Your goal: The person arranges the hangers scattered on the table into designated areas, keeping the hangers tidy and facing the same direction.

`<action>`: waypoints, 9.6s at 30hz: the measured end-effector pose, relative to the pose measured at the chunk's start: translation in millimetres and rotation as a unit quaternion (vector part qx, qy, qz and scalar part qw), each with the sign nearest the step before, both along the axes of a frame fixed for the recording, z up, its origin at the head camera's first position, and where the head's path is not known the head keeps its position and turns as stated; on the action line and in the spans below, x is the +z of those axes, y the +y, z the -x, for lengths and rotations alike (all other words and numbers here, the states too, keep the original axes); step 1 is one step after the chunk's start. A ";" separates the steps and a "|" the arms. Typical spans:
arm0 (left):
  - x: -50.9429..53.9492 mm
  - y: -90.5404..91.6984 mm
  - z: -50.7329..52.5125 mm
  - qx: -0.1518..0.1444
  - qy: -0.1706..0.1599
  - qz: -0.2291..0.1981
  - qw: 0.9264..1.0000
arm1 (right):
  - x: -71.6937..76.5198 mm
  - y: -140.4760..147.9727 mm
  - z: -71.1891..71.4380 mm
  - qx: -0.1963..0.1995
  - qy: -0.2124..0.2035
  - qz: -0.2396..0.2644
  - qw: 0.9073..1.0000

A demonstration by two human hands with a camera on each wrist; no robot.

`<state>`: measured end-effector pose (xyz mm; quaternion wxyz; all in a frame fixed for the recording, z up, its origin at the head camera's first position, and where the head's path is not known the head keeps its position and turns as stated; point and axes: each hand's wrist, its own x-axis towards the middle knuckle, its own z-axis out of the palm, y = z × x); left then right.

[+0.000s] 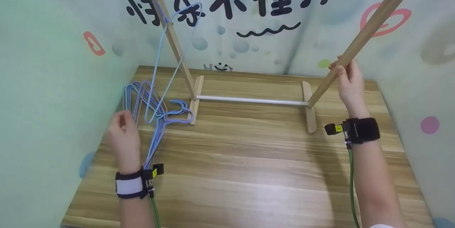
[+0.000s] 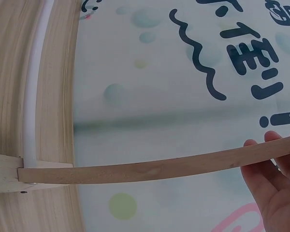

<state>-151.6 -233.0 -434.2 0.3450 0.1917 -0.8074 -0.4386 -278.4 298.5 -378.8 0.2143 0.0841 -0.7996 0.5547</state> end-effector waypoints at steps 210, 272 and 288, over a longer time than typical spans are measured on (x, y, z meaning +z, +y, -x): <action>78.0 117.5 78.7 -0.419 -0.034 -0.405 0.812 | -6.6 10.4 1.6 0.028 0.034 0.007 0.999; -88.2 23.2 33.8 -0.035 -0.186 0.065 0.980 | -19.2 13.8 18.7 0.005 0.003 0.020 1.000; -112.4 -17.5 23.0 -0.056 -0.317 0.068 0.944 | -19.4 13.4 17.6 0.007 0.011 0.020 1.000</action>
